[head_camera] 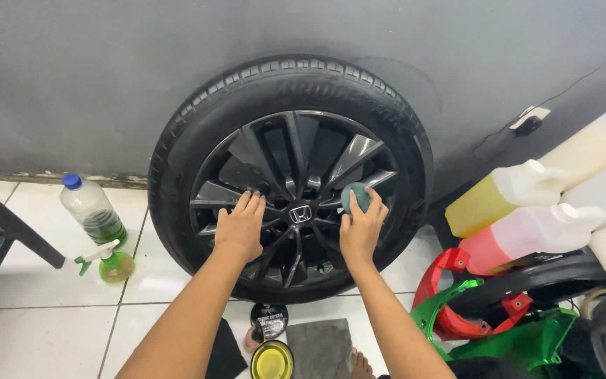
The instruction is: The person cleans a car wheel using a green sponge and a cleaning solution. They scrub the spokes and rim of the wheel, occasionally dipping the sponge into a yellow container on the floor to reload the cleaning agent.
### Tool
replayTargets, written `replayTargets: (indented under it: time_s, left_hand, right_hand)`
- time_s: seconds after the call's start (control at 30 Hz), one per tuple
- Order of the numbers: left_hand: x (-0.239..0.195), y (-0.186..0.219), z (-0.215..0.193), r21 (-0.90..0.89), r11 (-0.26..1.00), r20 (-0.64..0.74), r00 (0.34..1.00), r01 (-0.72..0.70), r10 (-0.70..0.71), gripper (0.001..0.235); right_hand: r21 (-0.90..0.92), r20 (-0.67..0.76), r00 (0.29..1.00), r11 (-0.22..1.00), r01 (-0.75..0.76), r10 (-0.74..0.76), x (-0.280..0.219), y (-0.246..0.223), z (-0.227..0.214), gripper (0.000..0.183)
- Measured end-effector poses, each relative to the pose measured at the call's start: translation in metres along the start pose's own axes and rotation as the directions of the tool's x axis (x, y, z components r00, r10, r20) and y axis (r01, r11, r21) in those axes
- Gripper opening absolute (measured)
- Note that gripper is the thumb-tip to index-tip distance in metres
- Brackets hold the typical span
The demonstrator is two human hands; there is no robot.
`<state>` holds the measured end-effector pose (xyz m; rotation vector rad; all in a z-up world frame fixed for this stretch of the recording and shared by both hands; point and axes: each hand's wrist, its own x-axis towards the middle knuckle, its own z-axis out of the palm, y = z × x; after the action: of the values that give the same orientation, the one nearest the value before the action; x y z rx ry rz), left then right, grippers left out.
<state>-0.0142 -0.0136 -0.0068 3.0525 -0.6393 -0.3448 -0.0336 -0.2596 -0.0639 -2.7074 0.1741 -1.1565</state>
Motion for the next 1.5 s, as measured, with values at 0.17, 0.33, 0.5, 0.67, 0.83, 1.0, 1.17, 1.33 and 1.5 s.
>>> replayTargets:
  time_s: [0.17,0.33,0.5,0.67,0.83,1.0,1.17,1.33,1.5]
  left_hand:
    - [0.003,-0.001,0.003,-0.021,1.000,-0.011,1.000,-0.003,0.003,0.093]
    - [0.002,-0.002,0.005,-0.040,0.999,-0.020,1.000,-0.002,0.002,0.093]
    - [0.004,-0.003,0.005,-0.053,0.998,-0.027,1.000,-0.015,0.013,0.093]
    - [0.000,0.002,-0.001,-0.062,0.998,-0.014,1.000,-0.004,0.003,0.091]
    - [-0.001,0.001,-0.001,-0.071,0.997,-0.022,1.000,-0.005,0.003,0.091]
    - [-0.005,0.002,-0.006,-0.078,0.997,-0.043,0.999,-0.011,0.007,0.090]
    - [-0.001,0.000,-0.003,-0.072,0.997,-0.042,0.999,-0.014,0.011,0.091]
    - [-0.001,-0.002,0.000,-0.064,0.998,-0.038,0.999,-0.015,0.012,0.090]
    - [-0.003,0.000,-0.004,-0.073,0.997,-0.045,0.999,-0.014,0.011,0.090]
  right_hand:
    - [0.017,0.102,0.982,0.987,0.159,-0.160,-0.023,-0.010,0.029,0.044]
    - [-0.032,0.080,0.953,0.954,0.296,-0.293,-0.016,0.003,0.016,0.039]
    - [0.165,-0.033,0.993,0.981,-0.104,0.111,-0.020,0.002,0.028,0.049]
    - [0.388,0.157,0.987,0.917,-0.095,0.036,-0.037,-0.020,0.039,0.050]
    - [0.233,0.043,0.980,0.956,0.181,-0.196,-0.028,-0.030,0.029,0.050]
    - [0.094,0.178,0.927,0.944,0.318,-0.330,-0.046,-0.025,0.040,0.043]
    - [0.050,0.192,0.949,0.968,0.244,-0.249,-0.059,-0.007,0.033,0.042]
    - [0.027,0.006,0.997,0.997,-0.079,0.079,-0.066,0.020,0.042,0.044]
    - [0.086,0.067,0.988,0.986,-0.143,0.137,-0.056,-0.003,0.031,0.048]
